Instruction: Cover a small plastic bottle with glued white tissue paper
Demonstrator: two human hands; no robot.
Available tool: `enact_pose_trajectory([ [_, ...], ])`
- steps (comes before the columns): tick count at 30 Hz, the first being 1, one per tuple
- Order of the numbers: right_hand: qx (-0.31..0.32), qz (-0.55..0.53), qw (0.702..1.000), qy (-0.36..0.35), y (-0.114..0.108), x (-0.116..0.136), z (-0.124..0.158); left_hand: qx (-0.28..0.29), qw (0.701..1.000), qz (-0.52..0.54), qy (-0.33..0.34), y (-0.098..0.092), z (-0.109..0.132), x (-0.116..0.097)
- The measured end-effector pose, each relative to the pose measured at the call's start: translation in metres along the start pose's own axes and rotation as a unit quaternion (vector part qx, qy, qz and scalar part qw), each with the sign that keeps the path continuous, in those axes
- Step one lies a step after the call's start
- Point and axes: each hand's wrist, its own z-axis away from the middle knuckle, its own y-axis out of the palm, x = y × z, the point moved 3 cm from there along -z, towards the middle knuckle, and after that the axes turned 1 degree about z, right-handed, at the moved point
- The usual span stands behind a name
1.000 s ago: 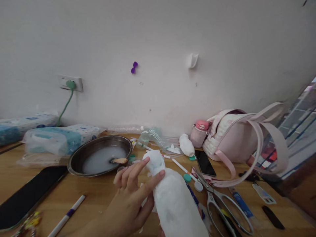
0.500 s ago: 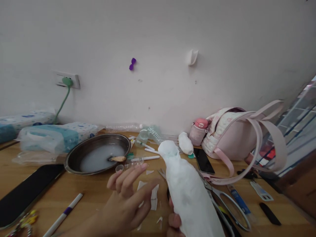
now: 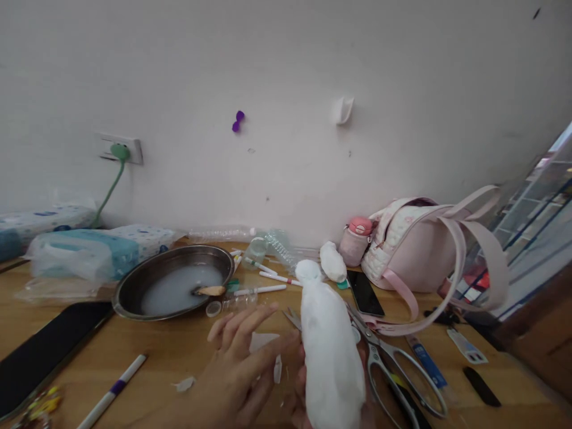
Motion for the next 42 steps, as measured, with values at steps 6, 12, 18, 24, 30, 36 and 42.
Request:
enact_pose_trajectory([
  [6, 0.025, -0.158, 0.985, 0.063, 0.002, -0.015, -0.007, 0.023, 1.000, 0.002, 0.017, -0.008, -0.001, -0.006],
  [12, -0.011, -0.165, 0.984, 0.067, -0.001, -0.017, -0.005, 0.018, 0.998, -0.035, 0.053, 0.005, 0.012, -0.008],
  [18, -0.020, -0.054, 0.998, 0.012, -0.004, 0.003, -0.006, -0.050, 0.994, 0.006, 0.097, -0.006, 0.011, -0.005],
  [24, -0.074, 0.031, 0.995, -0.065, 0.014, -0.009, -0.001, -0.099, 0.993, -0.041, 0.042, -0.006, 0.004, -0.010],
  [30, -0.103, 0.037, 0.990, -0.084, 0.015, -0.004, 0.000, -0.095, 0.993, -0.059, 0.030, 0.008, 0.009, -0.015],
  [36, -0.102, 0.032, 0.989, -0.103, 0.009, -0.003, -0.003, -0.075, 0.996, -0.038, 0.031, 0.016, 0.025, -0.013],
  [42, -0.128, 0.061, 0.976, -0.166, -0.004, 0.001, -0.011, -0.067, 0.997, 0.028, -0.038, 0.020, 0.036, 0.011],
])
